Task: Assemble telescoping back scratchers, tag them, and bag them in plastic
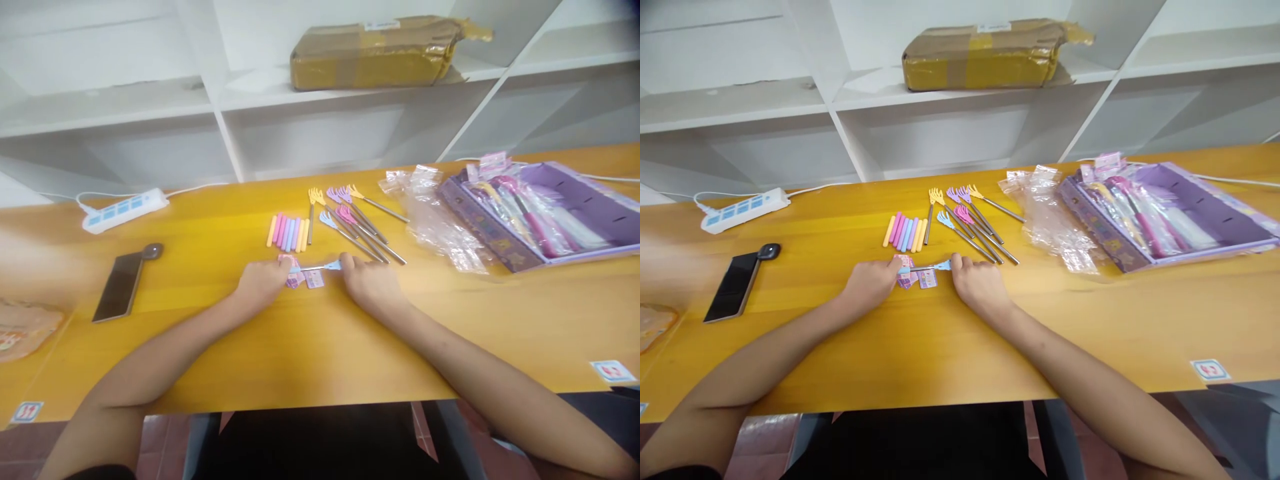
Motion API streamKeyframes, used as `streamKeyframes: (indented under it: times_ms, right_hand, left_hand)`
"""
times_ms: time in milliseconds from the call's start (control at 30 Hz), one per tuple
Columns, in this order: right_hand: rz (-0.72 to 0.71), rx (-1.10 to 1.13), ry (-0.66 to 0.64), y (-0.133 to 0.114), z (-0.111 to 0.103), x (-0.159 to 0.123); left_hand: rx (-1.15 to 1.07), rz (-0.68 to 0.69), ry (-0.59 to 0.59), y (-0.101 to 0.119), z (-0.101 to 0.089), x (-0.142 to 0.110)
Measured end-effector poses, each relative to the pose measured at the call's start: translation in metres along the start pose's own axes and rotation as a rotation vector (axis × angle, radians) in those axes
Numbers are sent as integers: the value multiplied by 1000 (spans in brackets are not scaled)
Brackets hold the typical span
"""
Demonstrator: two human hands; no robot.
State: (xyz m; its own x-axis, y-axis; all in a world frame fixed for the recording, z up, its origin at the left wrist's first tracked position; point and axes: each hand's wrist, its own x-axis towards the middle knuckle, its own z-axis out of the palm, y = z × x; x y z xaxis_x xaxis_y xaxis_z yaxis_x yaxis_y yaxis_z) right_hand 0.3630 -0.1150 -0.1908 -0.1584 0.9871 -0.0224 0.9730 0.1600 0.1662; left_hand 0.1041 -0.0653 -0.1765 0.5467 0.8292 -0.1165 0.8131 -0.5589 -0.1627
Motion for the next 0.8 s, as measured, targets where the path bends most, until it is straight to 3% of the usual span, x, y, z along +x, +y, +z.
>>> streamKeyframes:
  times_ms: [133, 233, 500, 633, 800]
  right_hand:
    - [-14, -25, 56, 8, -2, -4]
    - [-33, -20, 45, 10, -2, -5]
    - [-59, 42, 14, 17, -1, -2]
    - [-91, 88, 50, 19, 0, -2]
    - [-212, 200, 143, 21, 11, -2]
  left_hand:
    - [-68, 212, 225, -6, 23, 4]
    - [-80, 280, 341, -7, 31, 4]
    - [-107, 313, 368, -9, 37, 8]
    - [-137, 271, 390, -9, 39, 8]
    - [-111, 180, 315, -8, 35, 7]
